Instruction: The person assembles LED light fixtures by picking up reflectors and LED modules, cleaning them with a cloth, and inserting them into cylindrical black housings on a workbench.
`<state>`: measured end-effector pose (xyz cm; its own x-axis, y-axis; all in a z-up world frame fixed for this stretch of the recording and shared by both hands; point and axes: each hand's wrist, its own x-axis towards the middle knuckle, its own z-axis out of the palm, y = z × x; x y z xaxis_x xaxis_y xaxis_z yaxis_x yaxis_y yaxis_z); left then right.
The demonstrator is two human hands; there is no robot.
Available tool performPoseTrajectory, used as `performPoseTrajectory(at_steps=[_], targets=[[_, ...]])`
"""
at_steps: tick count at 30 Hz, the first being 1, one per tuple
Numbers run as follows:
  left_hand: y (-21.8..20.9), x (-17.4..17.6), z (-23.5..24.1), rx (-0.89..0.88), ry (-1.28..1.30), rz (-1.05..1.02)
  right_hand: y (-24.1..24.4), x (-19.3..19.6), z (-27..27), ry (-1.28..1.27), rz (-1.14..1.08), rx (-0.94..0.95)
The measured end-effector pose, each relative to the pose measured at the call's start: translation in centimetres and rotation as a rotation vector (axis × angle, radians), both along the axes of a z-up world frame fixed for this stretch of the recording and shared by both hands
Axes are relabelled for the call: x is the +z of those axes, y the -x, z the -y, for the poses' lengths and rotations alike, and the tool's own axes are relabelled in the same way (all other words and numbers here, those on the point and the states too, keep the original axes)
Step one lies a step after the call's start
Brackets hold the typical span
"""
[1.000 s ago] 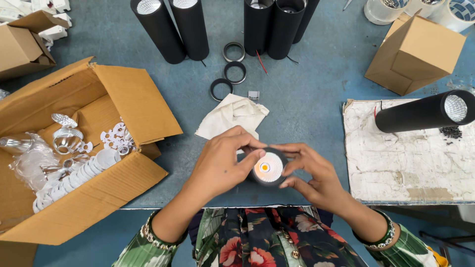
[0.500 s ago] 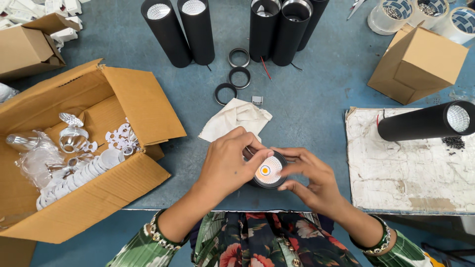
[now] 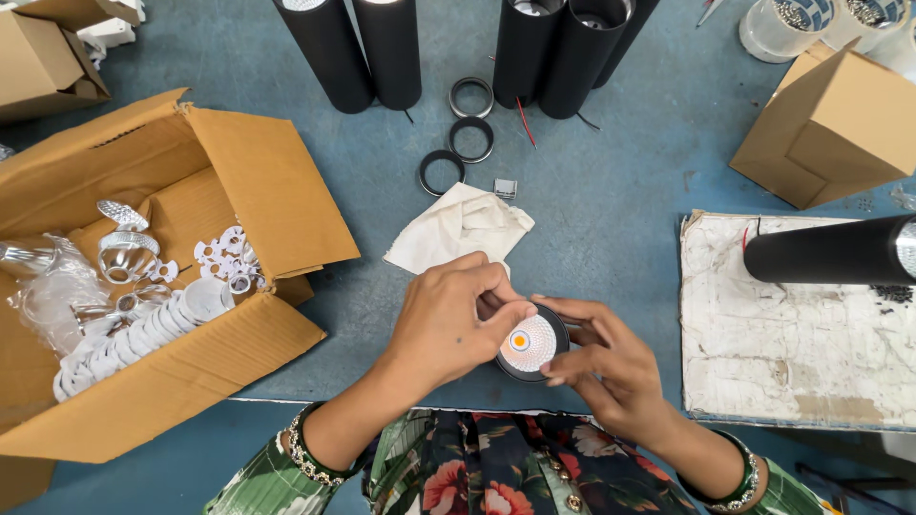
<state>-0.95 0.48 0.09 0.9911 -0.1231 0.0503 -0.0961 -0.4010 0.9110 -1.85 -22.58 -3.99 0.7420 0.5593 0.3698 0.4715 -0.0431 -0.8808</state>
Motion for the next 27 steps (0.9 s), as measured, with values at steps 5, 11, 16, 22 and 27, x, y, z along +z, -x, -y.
performPoseTrajectory(at_steps=[5,11,16,22,27], targets=[[-0.5,-0.2,0.4,0.016,-0.058,0.049,0.8,-0.7,-0.3,0.005,0.056,-0.019],[0.7,0.7,0.1,0.019,-0.122,0.078,-0.5,-0.7,0.6,0.084,0.050,-0.062],[1.7,1.2,-1.0,-0.018,-0.104,0.071,-0.6,0.4,0.8,0.074,0.085,0.036],[0.7,0.8,-0.9,-0.023,-0.020,-0.035,-0.9,0.4,0.0,0.016,0.064,0.067],[0.3,0.6,-0.7,-0.020,0.013,-0.028,-0.7,-0.2,0.1,0.002,-0.013,0.074]])
